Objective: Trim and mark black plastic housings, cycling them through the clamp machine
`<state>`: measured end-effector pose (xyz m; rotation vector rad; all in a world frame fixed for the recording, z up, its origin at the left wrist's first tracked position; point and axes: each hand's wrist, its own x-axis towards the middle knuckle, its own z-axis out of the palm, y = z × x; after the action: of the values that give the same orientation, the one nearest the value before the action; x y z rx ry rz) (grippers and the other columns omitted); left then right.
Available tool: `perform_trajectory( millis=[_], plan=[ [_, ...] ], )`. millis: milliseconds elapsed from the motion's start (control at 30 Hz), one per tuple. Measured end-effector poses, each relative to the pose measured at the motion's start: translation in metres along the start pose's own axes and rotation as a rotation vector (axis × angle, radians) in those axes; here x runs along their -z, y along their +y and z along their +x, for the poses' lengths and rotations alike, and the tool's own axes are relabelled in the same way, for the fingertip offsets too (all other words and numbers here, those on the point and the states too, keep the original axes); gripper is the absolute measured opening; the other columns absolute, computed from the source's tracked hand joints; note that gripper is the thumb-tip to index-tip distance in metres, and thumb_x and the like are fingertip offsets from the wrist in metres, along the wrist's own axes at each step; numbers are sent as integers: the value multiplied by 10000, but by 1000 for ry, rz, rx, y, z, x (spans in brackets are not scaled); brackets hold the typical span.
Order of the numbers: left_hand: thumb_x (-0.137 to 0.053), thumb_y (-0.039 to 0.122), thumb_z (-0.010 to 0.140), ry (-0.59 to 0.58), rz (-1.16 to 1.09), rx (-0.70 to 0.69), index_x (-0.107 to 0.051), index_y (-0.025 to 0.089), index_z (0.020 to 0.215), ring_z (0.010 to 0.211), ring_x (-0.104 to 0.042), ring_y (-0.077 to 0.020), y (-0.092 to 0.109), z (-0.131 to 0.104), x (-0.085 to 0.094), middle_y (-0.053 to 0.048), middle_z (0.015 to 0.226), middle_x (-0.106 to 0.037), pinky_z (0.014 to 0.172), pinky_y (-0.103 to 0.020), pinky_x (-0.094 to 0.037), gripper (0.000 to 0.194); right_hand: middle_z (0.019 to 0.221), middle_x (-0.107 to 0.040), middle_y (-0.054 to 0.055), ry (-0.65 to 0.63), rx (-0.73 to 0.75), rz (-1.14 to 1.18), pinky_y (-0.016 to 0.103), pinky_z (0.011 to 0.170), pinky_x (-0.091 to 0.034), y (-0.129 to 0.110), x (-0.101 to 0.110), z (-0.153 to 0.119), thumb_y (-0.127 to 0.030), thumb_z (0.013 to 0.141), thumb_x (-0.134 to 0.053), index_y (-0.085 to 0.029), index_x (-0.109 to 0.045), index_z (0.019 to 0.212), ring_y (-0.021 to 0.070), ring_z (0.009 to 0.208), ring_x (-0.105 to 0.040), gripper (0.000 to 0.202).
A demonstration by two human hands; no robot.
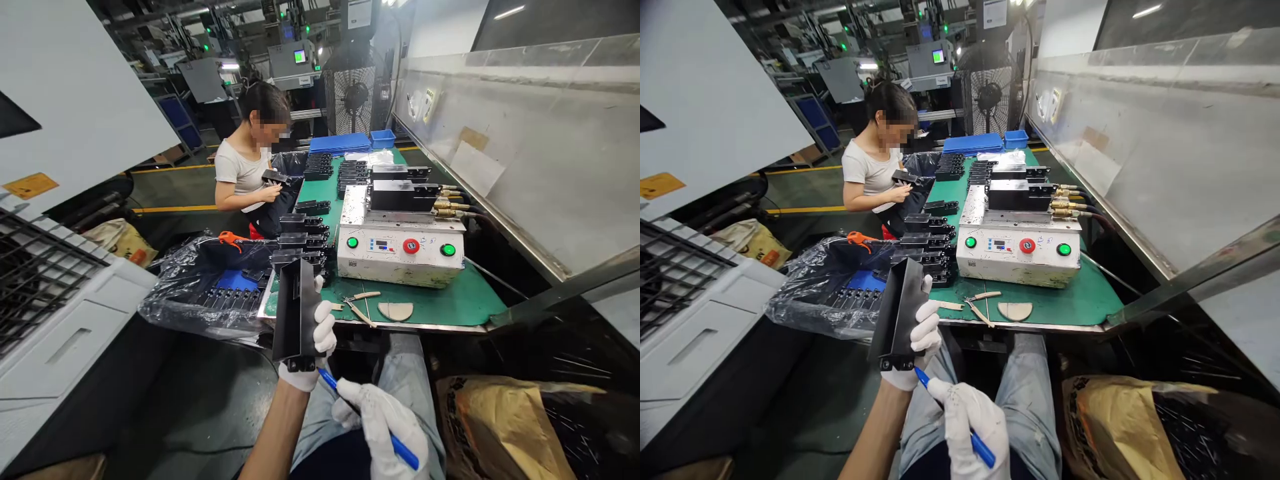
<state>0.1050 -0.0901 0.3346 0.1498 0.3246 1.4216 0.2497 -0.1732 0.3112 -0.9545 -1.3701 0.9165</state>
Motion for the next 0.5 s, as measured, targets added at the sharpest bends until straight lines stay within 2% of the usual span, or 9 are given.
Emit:
perform_trajectory(
  millis=[200,333,500],
  plan=[
    [-298,381,1044,-11,-47,-14,-494,279,1458,519,-401,-24,-1,-3,1,46,744,-407,444,-108,-331,469,811,-790,42,-24,34,12,277,705,-624,5,2,-9,-189,1003,-533,-235,-804,1091,192,738,-754,288],
    [-315,360,1038,-29,-18,-11,-484,307,1464,513,-379,-26,-4,-4,0,44,747,-401,435,-112,-316,461,785,-772,9,-49,70,67,267,701,-608,-6,-1,-2,-167,1015,-494,-263,-772,1160,162,695,-728,328],
    [-331,361,1036,-42,-57,0,-483,283,1462,529,-414,-32,-6,-3,5,36,763,-419,442,-118,-349,459,798,-774,4,-111,85,99,251,737,-599,-19,-11,9,-178,1003,-507,-251,-778,1113,151,703,-730,301]
  ],
)
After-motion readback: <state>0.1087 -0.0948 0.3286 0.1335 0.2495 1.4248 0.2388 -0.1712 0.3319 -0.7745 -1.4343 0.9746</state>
